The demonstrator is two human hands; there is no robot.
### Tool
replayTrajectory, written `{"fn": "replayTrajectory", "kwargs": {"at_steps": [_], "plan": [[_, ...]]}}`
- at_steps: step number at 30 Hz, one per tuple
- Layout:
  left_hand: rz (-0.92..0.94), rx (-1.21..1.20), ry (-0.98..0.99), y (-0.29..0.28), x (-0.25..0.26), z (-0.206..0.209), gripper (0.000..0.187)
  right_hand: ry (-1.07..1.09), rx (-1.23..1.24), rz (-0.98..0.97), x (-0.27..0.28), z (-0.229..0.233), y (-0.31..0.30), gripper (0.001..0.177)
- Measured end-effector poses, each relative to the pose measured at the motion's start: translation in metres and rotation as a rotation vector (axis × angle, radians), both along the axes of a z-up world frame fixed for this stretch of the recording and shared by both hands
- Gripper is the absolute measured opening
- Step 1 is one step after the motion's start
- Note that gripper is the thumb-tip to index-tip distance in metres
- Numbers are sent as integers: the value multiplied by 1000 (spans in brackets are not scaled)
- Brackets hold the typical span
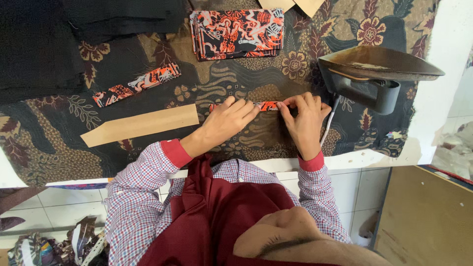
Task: The person repeatedly folds narrow strips of patterned fabric over a cardboard template and presses them with a handheld iron. The person stacks finished strips on the table and continues the same folding and pressing sequence on new strips.
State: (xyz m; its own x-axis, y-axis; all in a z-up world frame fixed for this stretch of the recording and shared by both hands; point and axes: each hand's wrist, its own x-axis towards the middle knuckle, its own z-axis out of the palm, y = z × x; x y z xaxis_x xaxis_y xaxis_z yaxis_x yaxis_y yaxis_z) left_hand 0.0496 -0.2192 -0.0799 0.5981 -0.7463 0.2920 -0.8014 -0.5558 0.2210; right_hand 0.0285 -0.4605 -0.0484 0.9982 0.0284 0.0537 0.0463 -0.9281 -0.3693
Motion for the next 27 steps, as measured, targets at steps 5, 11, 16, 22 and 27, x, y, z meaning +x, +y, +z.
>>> {"fn": "replayTrajectory", "kwargs": {"at_steps": [5,11,16,22,27], "plan": [[55,81,-32,-10,-8,1,51,-13,-59,-21,-8,-5,-6,19],[79,131,-87,-11,-10,2,51,-189,455,-536,-24,-10,-51,37],[69,158,-115,-10,-12,0,52,-352,860,-367,-11,-12,-86,29],[76,146,-96,-10,-13,-3,53,-194,917,-210,6,41,-95,21],[88,77,-71,-7,-15,-8,51,49,-117,123,3,72,-73,42]]}}
